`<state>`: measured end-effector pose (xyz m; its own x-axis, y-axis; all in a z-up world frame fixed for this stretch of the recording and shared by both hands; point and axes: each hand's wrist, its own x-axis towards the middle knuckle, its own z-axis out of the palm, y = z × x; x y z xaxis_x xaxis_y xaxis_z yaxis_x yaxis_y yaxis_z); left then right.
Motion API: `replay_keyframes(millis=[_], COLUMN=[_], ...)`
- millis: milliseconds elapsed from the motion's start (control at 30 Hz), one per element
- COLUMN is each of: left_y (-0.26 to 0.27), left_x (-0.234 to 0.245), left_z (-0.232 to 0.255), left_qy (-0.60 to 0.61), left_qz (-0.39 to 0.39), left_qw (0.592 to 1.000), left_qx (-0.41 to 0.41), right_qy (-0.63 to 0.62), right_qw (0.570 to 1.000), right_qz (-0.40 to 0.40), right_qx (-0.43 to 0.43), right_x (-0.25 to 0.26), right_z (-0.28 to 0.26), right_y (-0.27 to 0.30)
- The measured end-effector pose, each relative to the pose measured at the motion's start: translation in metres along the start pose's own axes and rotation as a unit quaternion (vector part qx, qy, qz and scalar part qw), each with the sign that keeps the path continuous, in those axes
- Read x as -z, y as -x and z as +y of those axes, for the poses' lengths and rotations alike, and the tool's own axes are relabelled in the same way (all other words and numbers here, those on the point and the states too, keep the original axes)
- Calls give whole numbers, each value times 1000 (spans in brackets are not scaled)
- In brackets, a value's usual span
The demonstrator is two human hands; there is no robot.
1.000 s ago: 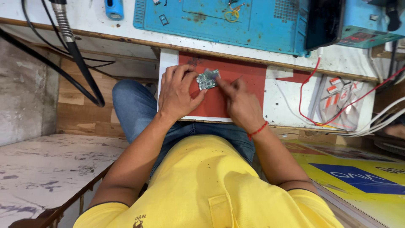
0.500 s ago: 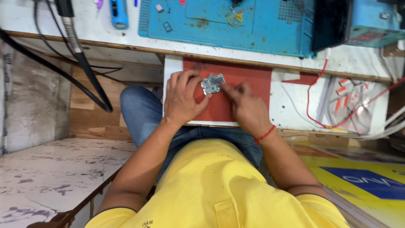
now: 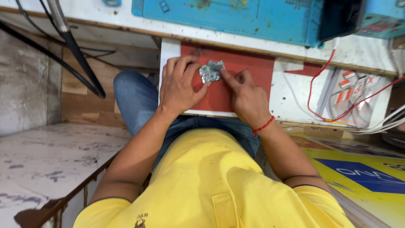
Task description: The person uses a hot air gun to heat a small circuit board placed on a red mat, then switches to a small metal tool to scrape and clean the board's surface. The person continues scraping different areas of the board throughout the clip.
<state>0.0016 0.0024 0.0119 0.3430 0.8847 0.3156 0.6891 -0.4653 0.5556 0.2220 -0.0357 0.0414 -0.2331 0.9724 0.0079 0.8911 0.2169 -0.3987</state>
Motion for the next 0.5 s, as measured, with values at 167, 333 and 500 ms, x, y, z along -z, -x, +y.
replay_keyframes(millis=[167,333,500], left_y=[4,2,3], left_x=[-4,0,0], left_z=[-1,-3,-5], left_qy=[7,0,5], left_qz=[-3,-2,4], left_qw=[1000,1000,1000], left_qx=[-3,-11,-11], right_qy=[0,-28,-34], right_qw=[1000,999,999], right_qz=[23,5,-18], right_qx=[-8,37,23], right_x=[-6,-8,-6], right_z=[3,3,1], right_y=[7,5,0])
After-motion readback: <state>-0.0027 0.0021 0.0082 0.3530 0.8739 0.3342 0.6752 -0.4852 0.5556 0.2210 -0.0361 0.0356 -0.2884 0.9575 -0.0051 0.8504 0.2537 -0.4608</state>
